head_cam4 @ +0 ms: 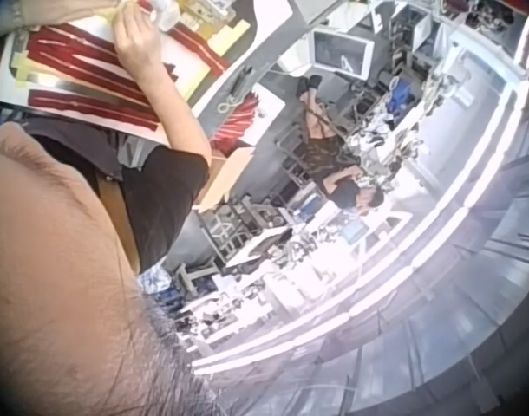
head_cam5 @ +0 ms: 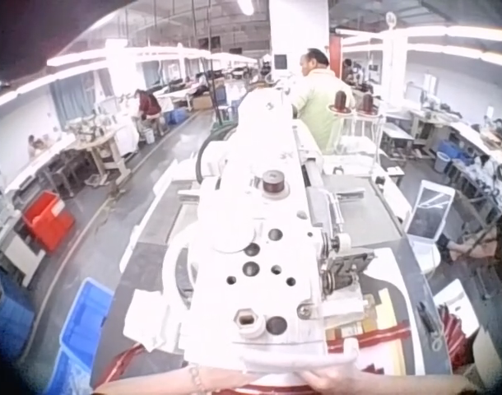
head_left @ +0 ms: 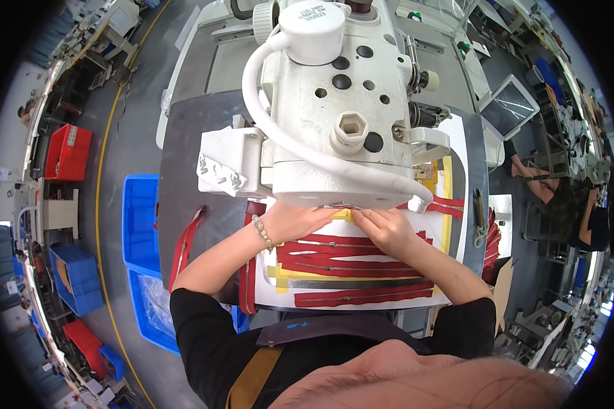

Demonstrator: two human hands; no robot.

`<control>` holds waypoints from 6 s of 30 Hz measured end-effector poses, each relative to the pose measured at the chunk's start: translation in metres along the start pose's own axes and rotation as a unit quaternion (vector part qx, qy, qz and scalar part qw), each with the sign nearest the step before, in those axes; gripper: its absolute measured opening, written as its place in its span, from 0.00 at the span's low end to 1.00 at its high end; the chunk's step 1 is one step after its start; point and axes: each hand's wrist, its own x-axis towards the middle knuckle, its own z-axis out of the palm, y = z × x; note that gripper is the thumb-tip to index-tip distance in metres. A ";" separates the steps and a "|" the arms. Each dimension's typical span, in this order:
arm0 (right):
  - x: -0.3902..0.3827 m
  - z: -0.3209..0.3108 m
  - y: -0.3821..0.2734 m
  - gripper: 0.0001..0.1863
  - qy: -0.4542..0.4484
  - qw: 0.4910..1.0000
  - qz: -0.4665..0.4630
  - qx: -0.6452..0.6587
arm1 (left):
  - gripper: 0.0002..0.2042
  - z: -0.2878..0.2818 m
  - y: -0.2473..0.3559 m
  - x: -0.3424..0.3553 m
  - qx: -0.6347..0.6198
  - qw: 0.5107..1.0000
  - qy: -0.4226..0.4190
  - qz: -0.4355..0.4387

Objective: Sewing red leather strips and zipper components using an industrial sewing machine.

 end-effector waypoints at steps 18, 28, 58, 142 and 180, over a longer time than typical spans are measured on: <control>0.006 0.003 -0.001 0.11 0.047 0.999 -0.006 -0.010 | 0.18 0.016 -0.009 -0.001 -0.027 0.999 0.039 0.025; 0.007 0.002 -0.002 0.11 0.048 0.997 0.044 0.048 | 0.17 0.011 0.000 0.003 -0.058 0.998 0.014 -0.023; 0.027 0.016 -0.028 0.19 -0.022 0.987 0.154 -0.049 | 0.17 -0.006 0.003 0.001 0.079 0.992 0.095 0.016; 0.030 0.017 -0.035 0.17 0.044 0.983 0.144 -0.103 | 0.17 0.014 0.047 -0.001 0.193 0.958 0.105 -0.183; 0.027 0.012 -0.004 0.08 0.037 0.992 0.117 0.029 | 0.24 0.012 -0.063 0.000 -0.084 0.983 -0.018 -0.162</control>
